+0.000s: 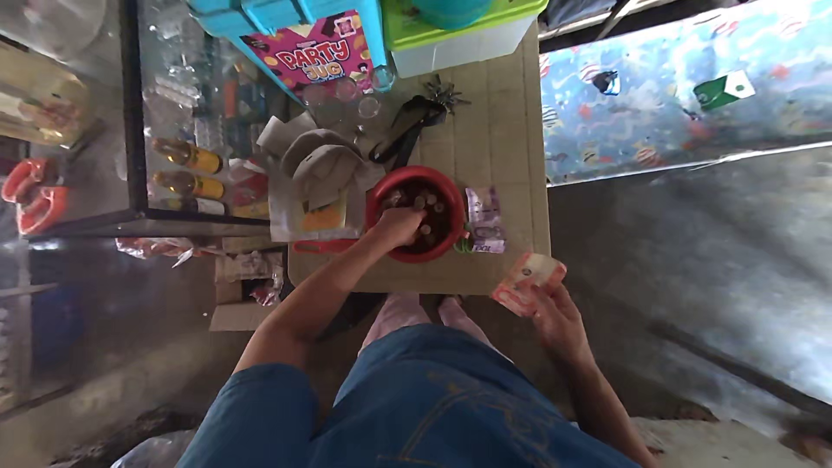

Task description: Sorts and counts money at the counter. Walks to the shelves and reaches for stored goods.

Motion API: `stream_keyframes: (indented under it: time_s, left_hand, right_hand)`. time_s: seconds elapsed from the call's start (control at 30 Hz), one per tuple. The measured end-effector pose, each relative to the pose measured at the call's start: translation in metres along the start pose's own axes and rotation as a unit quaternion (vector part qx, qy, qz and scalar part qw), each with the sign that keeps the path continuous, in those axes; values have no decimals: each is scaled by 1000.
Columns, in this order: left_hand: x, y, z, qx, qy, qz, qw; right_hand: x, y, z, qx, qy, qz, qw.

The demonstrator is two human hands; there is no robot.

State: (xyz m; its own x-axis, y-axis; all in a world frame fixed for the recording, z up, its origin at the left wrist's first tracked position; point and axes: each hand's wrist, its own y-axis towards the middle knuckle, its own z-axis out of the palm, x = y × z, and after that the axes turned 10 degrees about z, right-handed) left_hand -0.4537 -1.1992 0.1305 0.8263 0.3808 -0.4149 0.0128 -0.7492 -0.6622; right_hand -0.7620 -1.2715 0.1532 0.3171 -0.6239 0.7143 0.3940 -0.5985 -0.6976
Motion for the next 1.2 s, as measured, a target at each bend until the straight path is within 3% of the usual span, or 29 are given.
stream_keyframes:
  time_s: [0.23, 0.47, 0.57, 0.63, 0.7, 0.83, 0.93, 1.2]
  left_hand:
    - [4, 10, 19, 11, 41, 107, 993]
    - [6, 19, 23, 13, 46, 112, 993]
    - [8, 10, 19, -38, -27, 64, 997]
    - [11, -1, 11, -116, -106, 41, 987]
    - [14, -15, 4, -206, -215, 56, 953]
    - [3, -48, -13, -257, -404, 31, 877]
    - [1, -64, -20, -274, -428, 12, 861]
    - [4, -70, -20, -304, -388, -10, 870]
  right_hand:
    - [-6, -6, -2, -10, -2, 8, 1000]
    - [-7, -7, 6, -4, 5, 26, 1000]
    - [-12, -6, 5, 2, 11, 24, 1000]
    - [-12, -6, 5, 6, 14, 31, 999]
    - [-9, -7, 7, 11, 13, 44, 999]
    - [-3, -2, 11, 47, 22, 46, 998]
    - [0, 2, 17, 55, 36, 37, 997]
    - [-7, 5, 6, 53, 51, 35, 997]
